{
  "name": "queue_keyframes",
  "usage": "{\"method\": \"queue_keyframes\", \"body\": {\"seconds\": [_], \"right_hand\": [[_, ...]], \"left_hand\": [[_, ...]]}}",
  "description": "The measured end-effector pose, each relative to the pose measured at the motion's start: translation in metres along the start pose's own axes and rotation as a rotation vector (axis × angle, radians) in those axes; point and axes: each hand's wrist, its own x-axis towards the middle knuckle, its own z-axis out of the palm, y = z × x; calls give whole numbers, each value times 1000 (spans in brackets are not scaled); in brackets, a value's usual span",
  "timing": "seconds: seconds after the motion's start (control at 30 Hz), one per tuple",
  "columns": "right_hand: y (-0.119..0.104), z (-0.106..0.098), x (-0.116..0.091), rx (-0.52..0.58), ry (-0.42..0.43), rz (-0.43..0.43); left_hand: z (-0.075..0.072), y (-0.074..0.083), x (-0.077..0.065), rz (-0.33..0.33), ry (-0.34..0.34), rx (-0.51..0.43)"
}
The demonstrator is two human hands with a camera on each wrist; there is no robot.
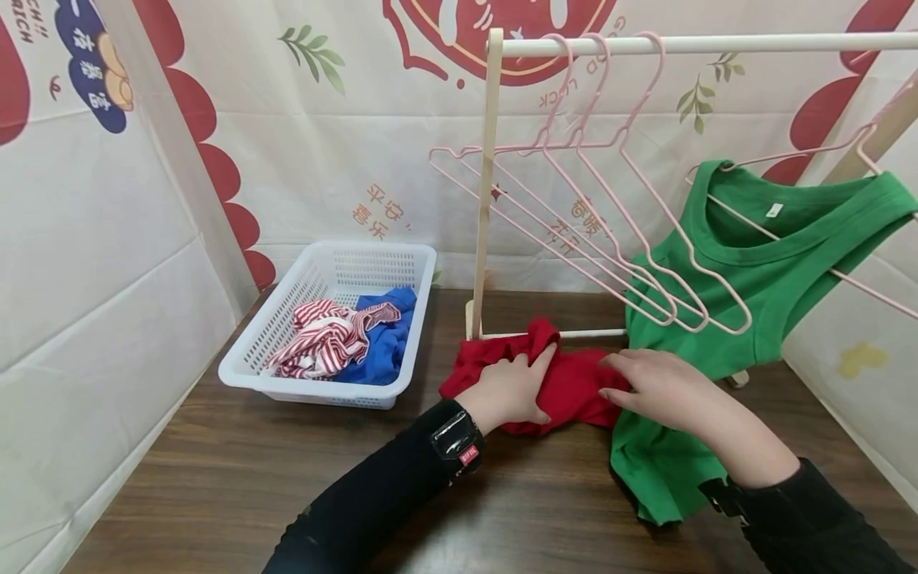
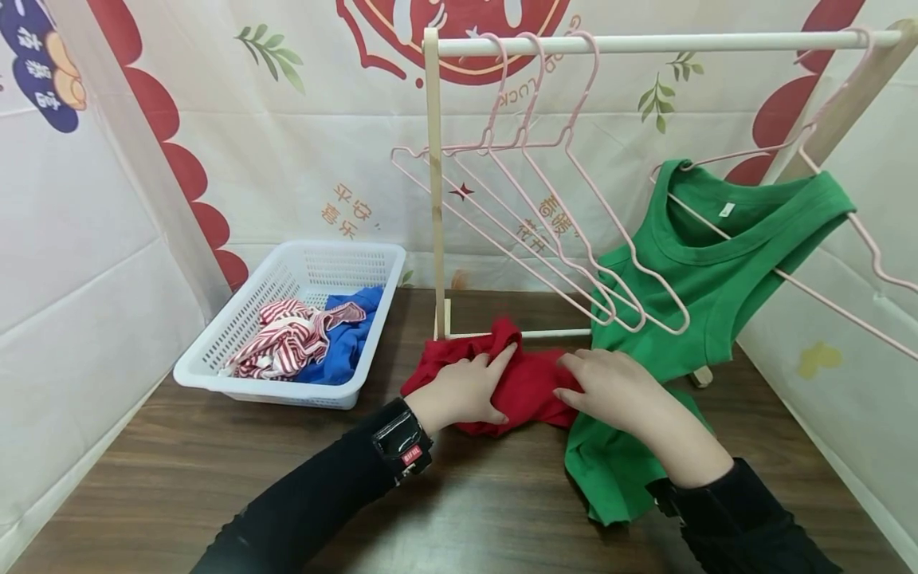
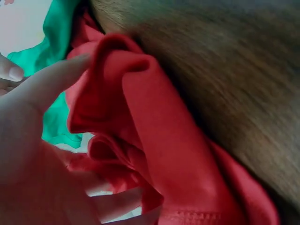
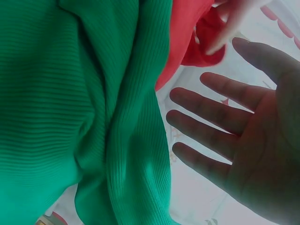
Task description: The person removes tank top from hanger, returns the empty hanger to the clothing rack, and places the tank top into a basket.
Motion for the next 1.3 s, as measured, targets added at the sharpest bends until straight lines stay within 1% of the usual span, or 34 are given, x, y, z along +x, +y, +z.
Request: {"method": "queue_keyframes", "body": {"seconds": [0.07, 0.13, 0.23, 0.3, 0.4, 0.5, 0.57, 0.7, 0.77, 0.97, 1.2, 1.3], "right_hand": [[0, 0, -1, 6, -2, 0], [0, 1, -1, 7, -3, 0], [-1, 1, -3, 3, -2, 0], [-1, 1, -4, -1, 4, -4], [-3, 0, -5, -7, 12, -11], [-3, -1, -6, -9, 11, -13], [-3, -2, -7, -5, 4, -8], [-2, -4, -8, 1, 6, -1], [-1, -5, -9, -4, 14, 0], [1, -10, -10, -25, 70, -12], [1, -12, -9, -34, 154, -55], [1, -13, -9, -42, 187, -74]], "left_hand": [[1, 0, 0, 14, -32, 60], [3, 0, 0, 37, -51, 141], [4, 0, -1, 73, -48, 258], [4, 1, -1, 84, -36, 307], [4, 0, -3, 90, -43, 342], [2, -1, -5, 99, -63, 349], [1, -2, -6, 109, -60, 341], [-4, -6, -9, 121, -21, 278], [-8, -8, -11, 124, 3, 228], [-18, -15, -16, 120, 88, 78], [-28, -23, -22, 59, 193, -192], [-31, -26, -26, 32, 236, -259]]}}
